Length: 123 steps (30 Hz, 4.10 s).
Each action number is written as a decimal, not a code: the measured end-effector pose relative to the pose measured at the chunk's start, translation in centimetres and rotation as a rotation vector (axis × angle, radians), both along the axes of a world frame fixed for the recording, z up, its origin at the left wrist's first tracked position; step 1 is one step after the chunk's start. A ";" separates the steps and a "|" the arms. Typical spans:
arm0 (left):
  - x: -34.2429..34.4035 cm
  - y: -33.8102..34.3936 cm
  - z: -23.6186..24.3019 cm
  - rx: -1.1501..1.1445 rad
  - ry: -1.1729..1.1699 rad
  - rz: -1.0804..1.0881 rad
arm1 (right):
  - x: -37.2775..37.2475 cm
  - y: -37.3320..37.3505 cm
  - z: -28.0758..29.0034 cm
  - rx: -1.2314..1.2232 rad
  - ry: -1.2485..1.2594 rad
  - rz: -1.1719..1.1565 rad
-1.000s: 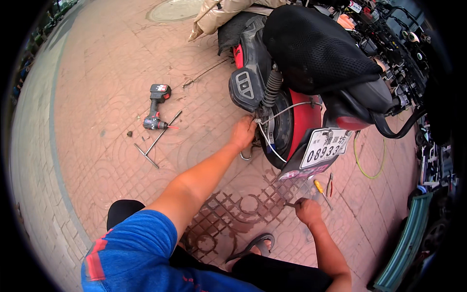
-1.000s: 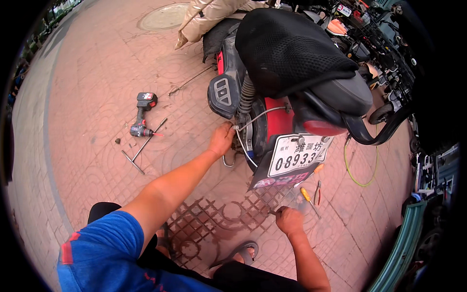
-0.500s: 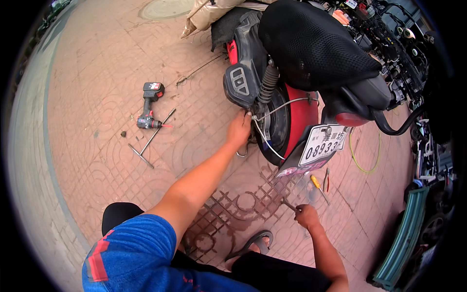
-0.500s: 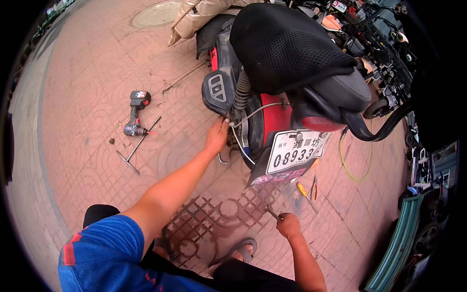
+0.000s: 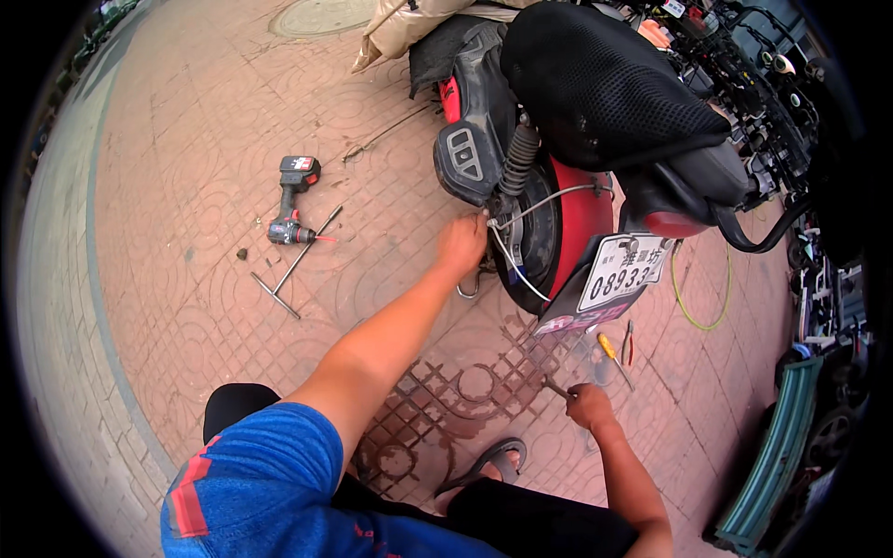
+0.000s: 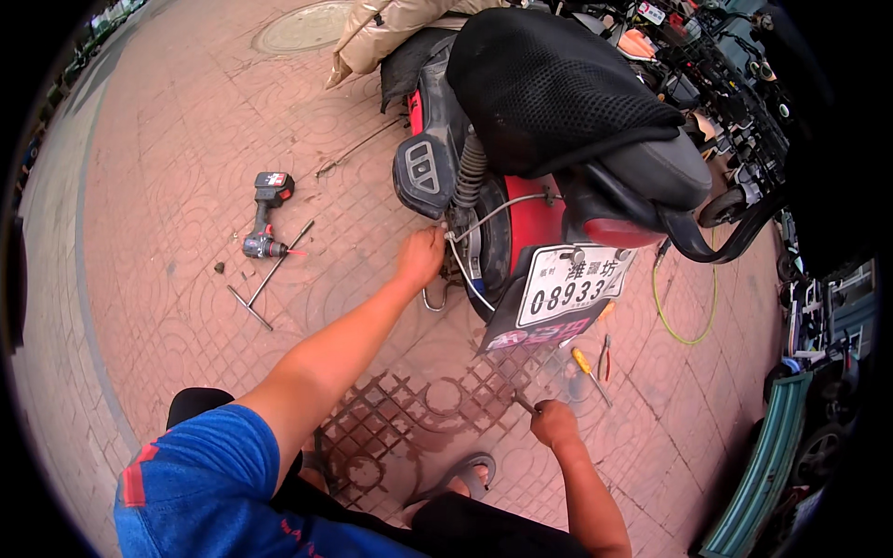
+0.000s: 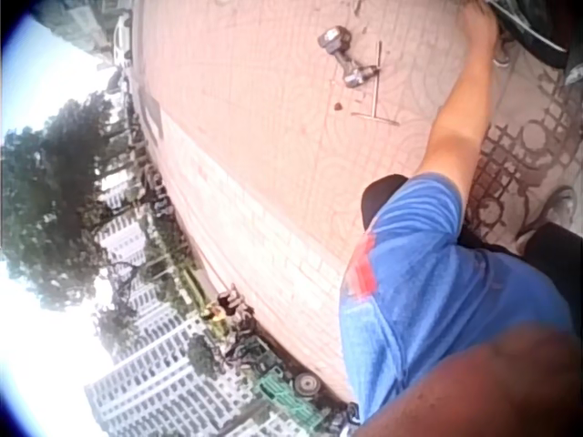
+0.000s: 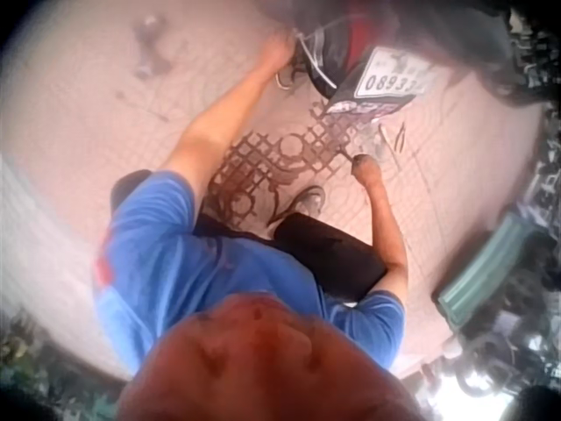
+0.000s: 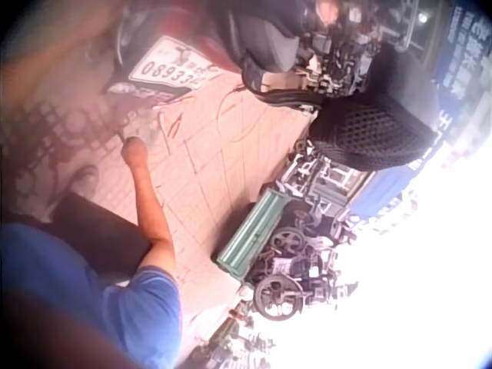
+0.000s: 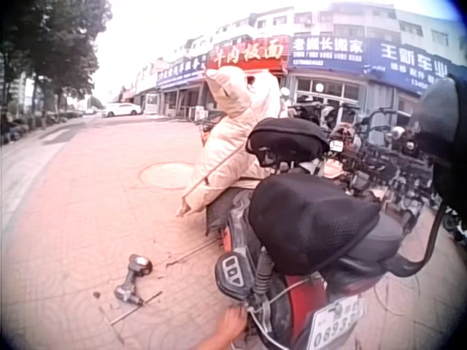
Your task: The person removes a rear wheel from a red scooter using a wrench. They then use pliers and a screwdriver to pry the rubber tire off the metal rim until the tire is completely separated.
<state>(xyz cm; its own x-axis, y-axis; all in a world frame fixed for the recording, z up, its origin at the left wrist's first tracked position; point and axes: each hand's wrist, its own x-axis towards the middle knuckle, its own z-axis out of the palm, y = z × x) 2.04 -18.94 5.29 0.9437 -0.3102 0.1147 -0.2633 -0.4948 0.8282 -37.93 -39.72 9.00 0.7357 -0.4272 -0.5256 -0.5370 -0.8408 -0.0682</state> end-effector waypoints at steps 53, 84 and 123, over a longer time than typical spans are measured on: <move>0.1 0.3 -1.4 -0.174 -0.053 0.026 | -0.2 0.2 0.6 -0.029 -0.025 -0.034; 0.6 2.0 0.2 -0.140 0.096 0.028 | 1.6 0.6 1.2 -0.048 0.013 0.001; -19.2 -1.0 5.6 -0.546 -0.035 -0.083 | 6.4 -5.0 2.7 0.900 -0.516 -0.710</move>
<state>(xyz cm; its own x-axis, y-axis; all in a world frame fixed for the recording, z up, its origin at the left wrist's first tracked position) -17.18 -19.97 10.85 0.9114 -0.2702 0.3102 -0.3148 0.0273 0.9487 -31.56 -44.76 11.72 0.6969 -0.4527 -0.5562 -0.5916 0.0754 -0.8027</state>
